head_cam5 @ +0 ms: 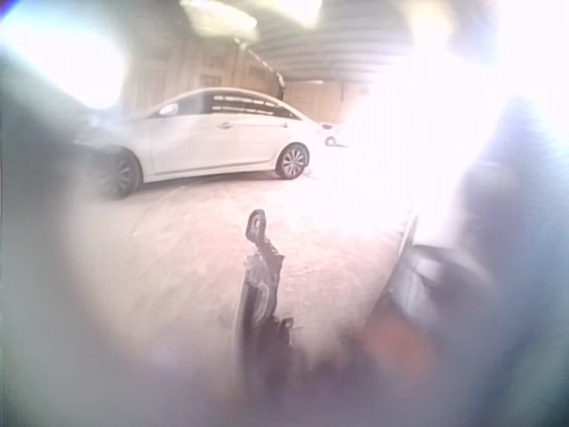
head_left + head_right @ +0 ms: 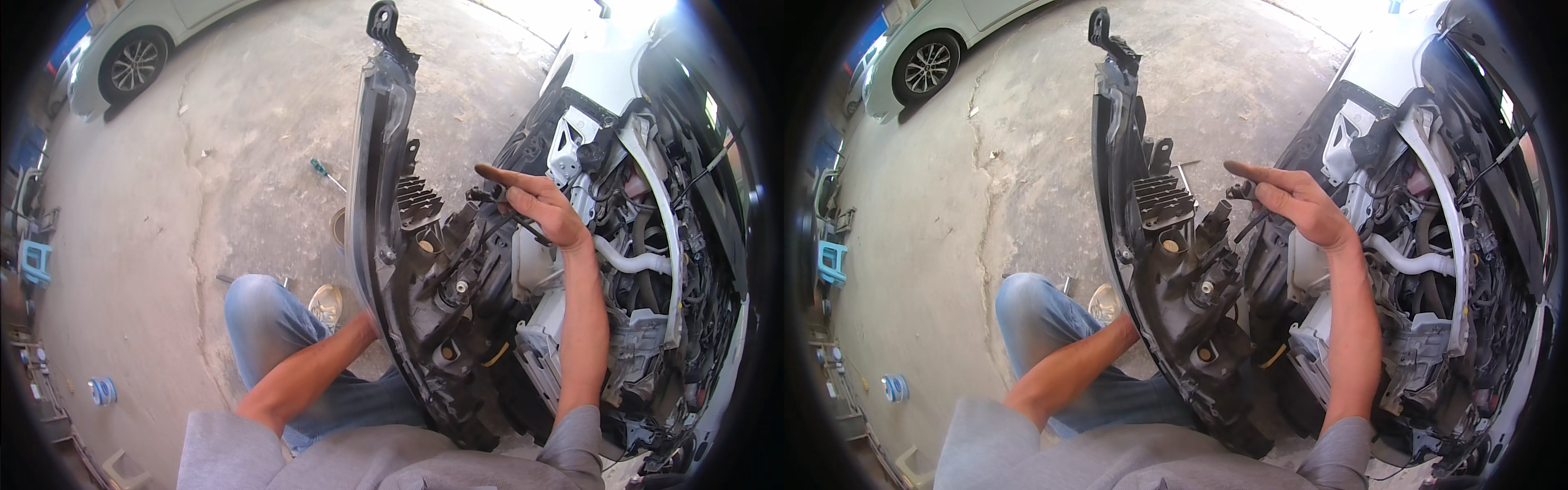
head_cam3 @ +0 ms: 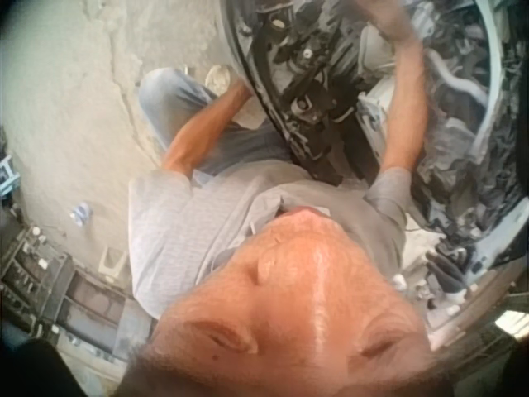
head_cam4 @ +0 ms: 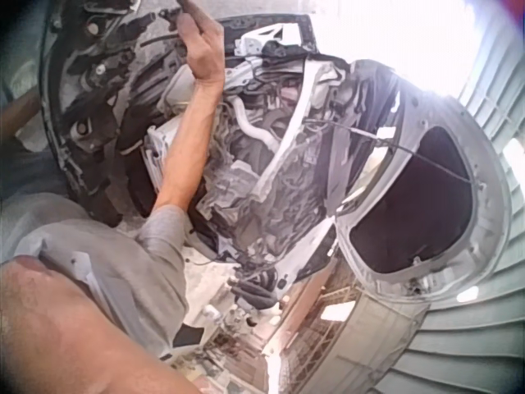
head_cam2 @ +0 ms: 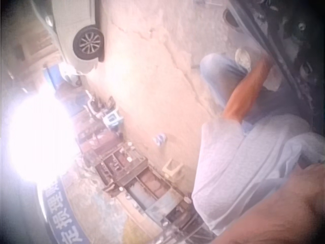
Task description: The person uses a screwdriver to remove fasteners from the front bumper of a white car. They then walk to a toolbox, open it, and organize a yellow extension cord inside before closing it. Finally, they pick up a detached headlight assembly and connect its wiring harness.
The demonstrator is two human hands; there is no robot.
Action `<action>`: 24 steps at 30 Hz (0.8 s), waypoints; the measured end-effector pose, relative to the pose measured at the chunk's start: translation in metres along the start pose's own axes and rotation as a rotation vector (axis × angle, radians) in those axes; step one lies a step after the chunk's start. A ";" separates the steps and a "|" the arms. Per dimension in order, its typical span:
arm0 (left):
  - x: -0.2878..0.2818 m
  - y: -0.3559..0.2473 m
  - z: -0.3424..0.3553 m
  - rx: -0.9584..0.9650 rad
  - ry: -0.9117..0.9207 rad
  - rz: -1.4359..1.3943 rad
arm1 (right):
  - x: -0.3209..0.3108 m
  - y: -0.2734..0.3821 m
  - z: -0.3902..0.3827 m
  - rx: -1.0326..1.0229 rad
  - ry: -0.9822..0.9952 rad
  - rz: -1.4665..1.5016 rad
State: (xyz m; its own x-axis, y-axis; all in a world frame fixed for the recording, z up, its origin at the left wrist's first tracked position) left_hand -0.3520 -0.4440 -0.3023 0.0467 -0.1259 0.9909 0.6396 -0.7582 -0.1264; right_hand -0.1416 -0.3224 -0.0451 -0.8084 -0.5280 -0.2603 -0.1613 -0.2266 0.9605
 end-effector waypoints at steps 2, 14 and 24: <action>0.004 -0.001 -0.001 -0.018 0.045 -0.070 | -0.004 0.004 0.002 -0.012 0.022 -0.149; 0.010 -0.003 0.006 -0.002 -0.002 -0.001 | 0.002 0.019 0.016 -0.205 0.172 -0.674; 0.034 -0.003 0.014 -0.024 -0.106 0.040 | 0.003 0.020 0.025 -0.382 0.406 -0.774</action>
State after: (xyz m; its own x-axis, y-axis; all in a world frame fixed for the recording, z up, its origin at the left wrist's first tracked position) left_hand -0.3418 -0.4368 -0.2677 0.1536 -0.0886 0.9841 0.6171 -0.7692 -0.1656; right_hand -0.1615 -0.3076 -0.0241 -0.2851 -0.3465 -0.8937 -0.3153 -0.8466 0.4288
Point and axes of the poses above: each hand's wrist, its own z-axis towards the middle knuckle, its own x-axis out of the palm, y = z × x, the point moved 2 cm from there along z, towards the middle knuckle, and after that the axes turned 9 degrees about -x, right-handed, at the moved point
